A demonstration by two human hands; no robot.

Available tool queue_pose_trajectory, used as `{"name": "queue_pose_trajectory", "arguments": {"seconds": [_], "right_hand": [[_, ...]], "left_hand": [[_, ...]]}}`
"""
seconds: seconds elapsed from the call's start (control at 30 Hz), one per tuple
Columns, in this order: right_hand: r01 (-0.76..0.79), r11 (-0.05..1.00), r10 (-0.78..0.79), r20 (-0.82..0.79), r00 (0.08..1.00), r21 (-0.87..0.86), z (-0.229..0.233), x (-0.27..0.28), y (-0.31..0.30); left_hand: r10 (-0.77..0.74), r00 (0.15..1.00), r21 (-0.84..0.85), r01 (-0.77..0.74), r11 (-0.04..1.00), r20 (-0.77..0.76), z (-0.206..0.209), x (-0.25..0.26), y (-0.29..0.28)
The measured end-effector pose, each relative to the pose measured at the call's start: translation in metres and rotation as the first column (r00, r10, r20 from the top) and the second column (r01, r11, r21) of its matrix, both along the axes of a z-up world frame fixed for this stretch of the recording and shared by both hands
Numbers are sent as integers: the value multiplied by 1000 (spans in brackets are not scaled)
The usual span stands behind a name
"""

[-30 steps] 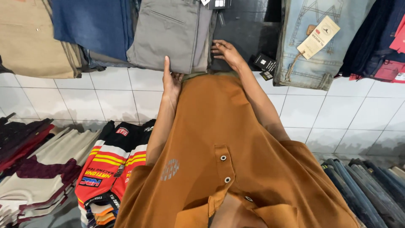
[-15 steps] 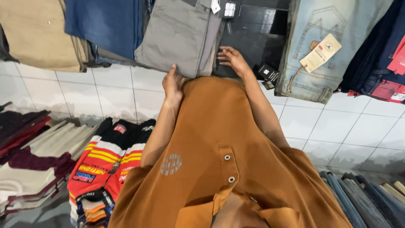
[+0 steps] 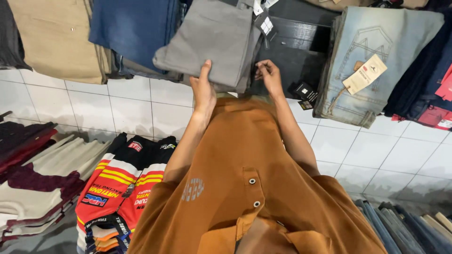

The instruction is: Folding and organizing pants on a display shelf in a clothing store.

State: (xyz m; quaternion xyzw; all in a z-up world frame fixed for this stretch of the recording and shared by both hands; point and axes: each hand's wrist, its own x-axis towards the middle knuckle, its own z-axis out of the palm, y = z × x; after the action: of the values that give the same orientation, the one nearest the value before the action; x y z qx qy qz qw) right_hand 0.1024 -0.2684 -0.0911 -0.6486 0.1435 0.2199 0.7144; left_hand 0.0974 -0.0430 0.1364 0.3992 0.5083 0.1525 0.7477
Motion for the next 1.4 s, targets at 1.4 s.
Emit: {"name": "queue_pose_trajectory", "arguments": {"seconds": [1.4], "right_hand": [[371, 616, -306, -223, 925, 694, 93, 20, 283]], "left_hand": [[-489, 327, 545, 106, -831, -809, -54, 66, 220]]}}
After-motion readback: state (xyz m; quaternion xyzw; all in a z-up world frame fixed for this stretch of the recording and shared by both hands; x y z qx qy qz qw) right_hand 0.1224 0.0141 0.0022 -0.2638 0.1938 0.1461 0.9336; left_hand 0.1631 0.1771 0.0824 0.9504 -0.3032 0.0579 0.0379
